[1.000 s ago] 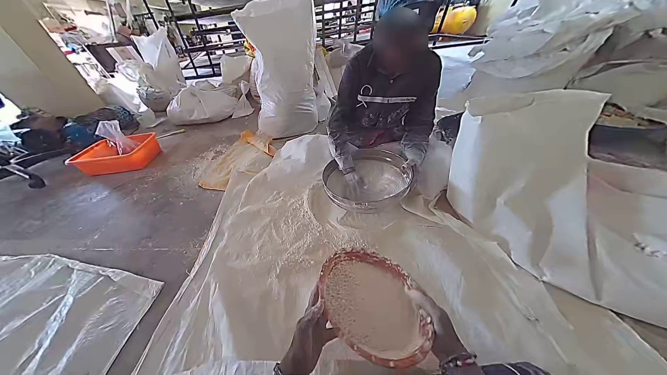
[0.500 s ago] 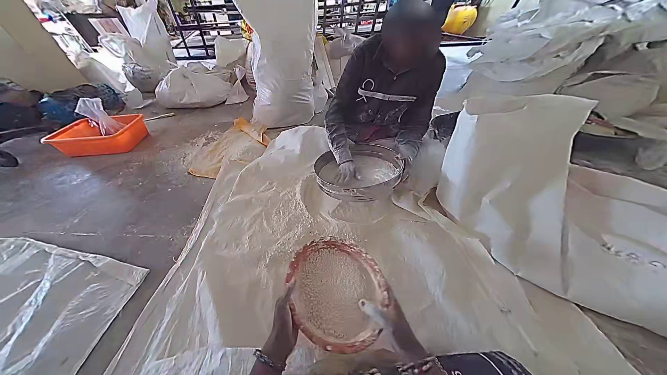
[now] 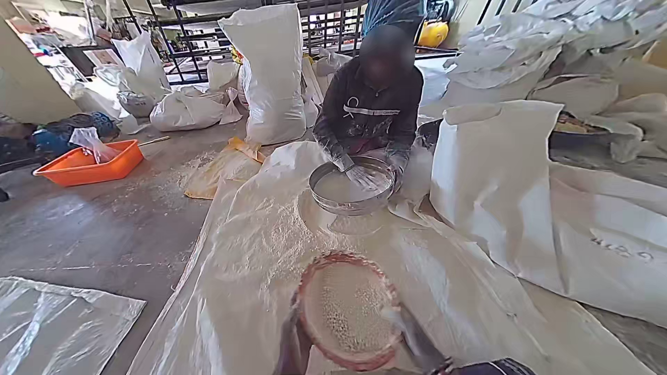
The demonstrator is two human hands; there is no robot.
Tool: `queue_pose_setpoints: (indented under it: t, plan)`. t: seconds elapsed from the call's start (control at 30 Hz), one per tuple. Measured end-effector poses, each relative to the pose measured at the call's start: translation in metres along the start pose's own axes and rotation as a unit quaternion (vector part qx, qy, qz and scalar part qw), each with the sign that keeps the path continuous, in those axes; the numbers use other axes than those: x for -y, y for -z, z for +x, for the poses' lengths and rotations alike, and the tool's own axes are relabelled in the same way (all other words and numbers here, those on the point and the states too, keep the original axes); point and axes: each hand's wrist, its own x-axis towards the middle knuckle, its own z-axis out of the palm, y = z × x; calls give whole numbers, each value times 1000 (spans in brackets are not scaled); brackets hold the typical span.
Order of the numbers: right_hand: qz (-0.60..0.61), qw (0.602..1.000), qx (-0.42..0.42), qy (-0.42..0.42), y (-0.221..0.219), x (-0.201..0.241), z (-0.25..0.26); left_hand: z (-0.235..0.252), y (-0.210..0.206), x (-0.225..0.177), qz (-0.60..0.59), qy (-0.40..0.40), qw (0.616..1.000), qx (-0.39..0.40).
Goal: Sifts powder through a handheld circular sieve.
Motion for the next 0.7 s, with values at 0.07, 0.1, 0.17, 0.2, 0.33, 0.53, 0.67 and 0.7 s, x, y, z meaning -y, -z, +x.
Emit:
queue_pose_setpoints:
  t: [0.07,0.1,0.17,0.2,0.33,0.53,0.67,0.7]
  plan:
    - [-16,999,34,-10,-9,0,-5,5,2,0,-9,-9,999,-45]
    - [-16,1000,19,3,-9,-1,-4,3,2,2,-1,0,999,-35]
    - [1,999,-38,1,1,-3,7,-4,3,3,17,28,998,54]
    - [28,997,-70,-18,5,-1,12,-5,4,1,17,39,994,103]
    - [7,999,29,-18,-9,5,-5,6,4,1,-7,-5,999,-37]
    - [42,996,-61,-48,9,11,4,-2,6,-4,57,43,992,107]
    - [16,993,82,-81,-6,14,-6,8,6,-9,42,-7,998,-38]
    - [15,995,71,-75,-3,14,-4,6,6,-9,44,0,999,-13]
